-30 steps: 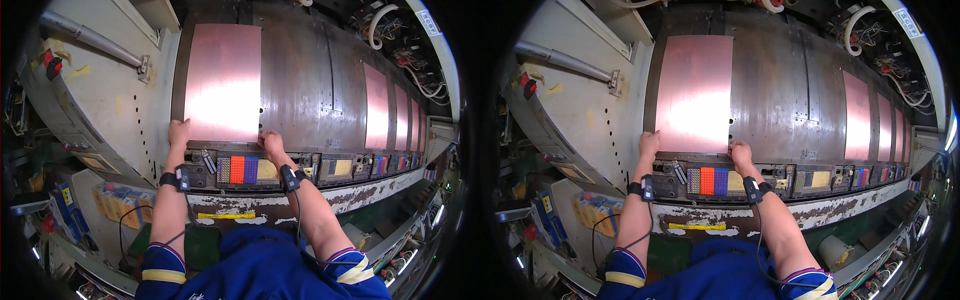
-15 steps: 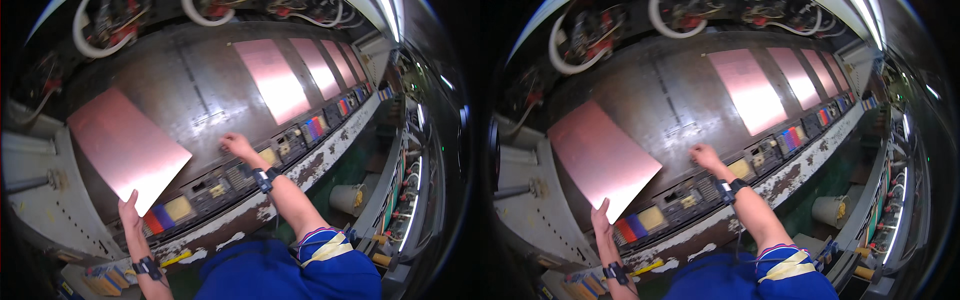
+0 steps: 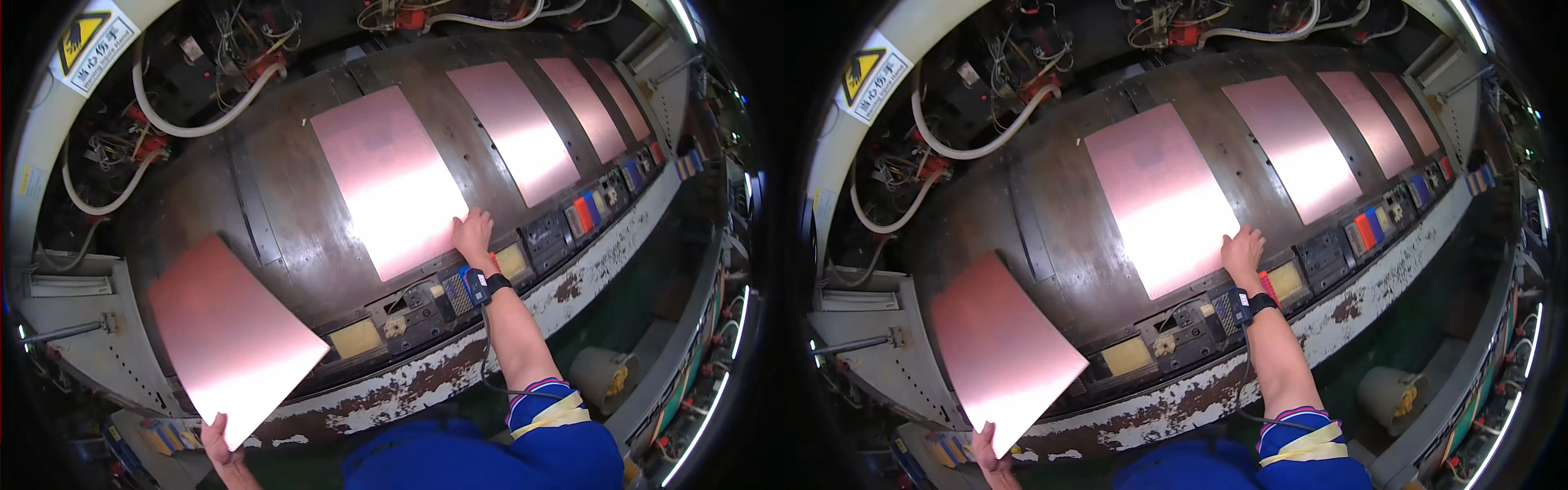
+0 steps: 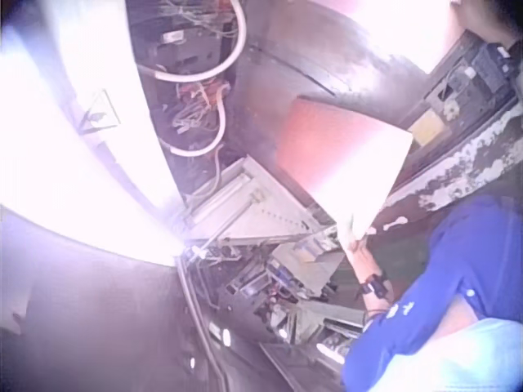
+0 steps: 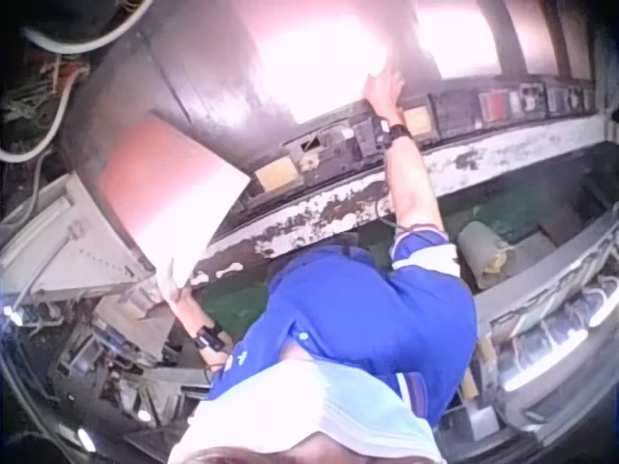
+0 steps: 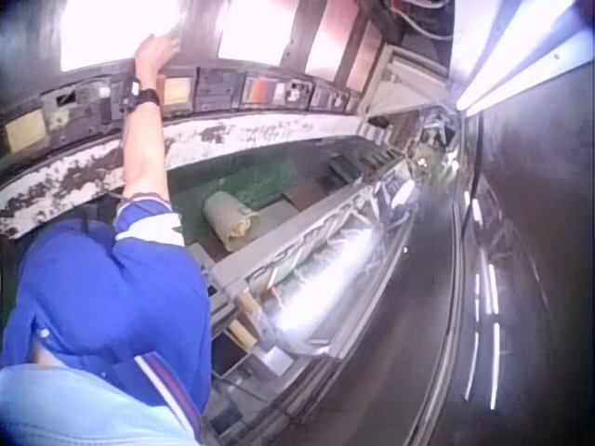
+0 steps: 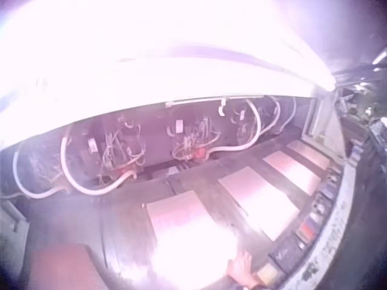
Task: Operating industrial machinery by placing, securing, and hammering metal plates.
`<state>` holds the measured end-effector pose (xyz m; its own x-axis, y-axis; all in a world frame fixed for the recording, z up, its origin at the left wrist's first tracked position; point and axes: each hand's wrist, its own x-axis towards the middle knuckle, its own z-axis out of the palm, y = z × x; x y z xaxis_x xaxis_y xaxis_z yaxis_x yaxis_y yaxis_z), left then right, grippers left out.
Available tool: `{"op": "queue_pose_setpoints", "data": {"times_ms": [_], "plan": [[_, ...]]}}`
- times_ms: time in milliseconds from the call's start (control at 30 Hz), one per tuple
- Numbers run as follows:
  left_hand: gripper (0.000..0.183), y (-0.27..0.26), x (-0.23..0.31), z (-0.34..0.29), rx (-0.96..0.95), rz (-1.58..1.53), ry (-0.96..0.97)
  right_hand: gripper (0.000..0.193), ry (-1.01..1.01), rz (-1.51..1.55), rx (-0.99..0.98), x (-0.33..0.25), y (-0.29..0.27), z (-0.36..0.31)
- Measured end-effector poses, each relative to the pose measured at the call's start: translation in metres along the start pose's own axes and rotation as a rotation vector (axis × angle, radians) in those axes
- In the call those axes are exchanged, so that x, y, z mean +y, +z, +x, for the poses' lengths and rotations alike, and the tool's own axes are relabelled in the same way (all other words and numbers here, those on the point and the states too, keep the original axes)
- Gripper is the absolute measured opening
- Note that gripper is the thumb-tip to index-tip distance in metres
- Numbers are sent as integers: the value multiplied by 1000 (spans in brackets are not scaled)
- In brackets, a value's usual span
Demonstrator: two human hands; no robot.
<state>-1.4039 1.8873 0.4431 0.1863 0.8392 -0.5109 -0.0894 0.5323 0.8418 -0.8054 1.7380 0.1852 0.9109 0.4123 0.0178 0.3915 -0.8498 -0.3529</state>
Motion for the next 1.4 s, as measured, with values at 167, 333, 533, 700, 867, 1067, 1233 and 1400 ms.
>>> {"op": "queue_pose_setpoints", "data": {"times_ms": [167,333,533,700,867,1067,1233,1400], "plan": [[53,73,-27,-38,-35,-3,-25,95,223,676,-720,33,-11,61],[42,135,-56,-45,-178,121,-128,87,225,761,-828,-11,-120,92],[29,246,-132,-34,-458,307,-195,22,-244,311,-625,-35,-338,80],[35,308,-257,-55,-506,105,-261,20,-389,-146,-674,-33,-365,-53],[72,325,-320,-98,-574,-340,-673,23,-591,-284,-558,16,-243,-199],[41,278,-396,-65,-243,206,-416,30,-658,263,-1102,147,-150,-154],[40,394,-252,-82,-442,1510,-612,23,-367,115,-840,363,-224,92],[36,567,-316,-44,-77,513,-90,16,7,319,-331,559,-230,370]]}}
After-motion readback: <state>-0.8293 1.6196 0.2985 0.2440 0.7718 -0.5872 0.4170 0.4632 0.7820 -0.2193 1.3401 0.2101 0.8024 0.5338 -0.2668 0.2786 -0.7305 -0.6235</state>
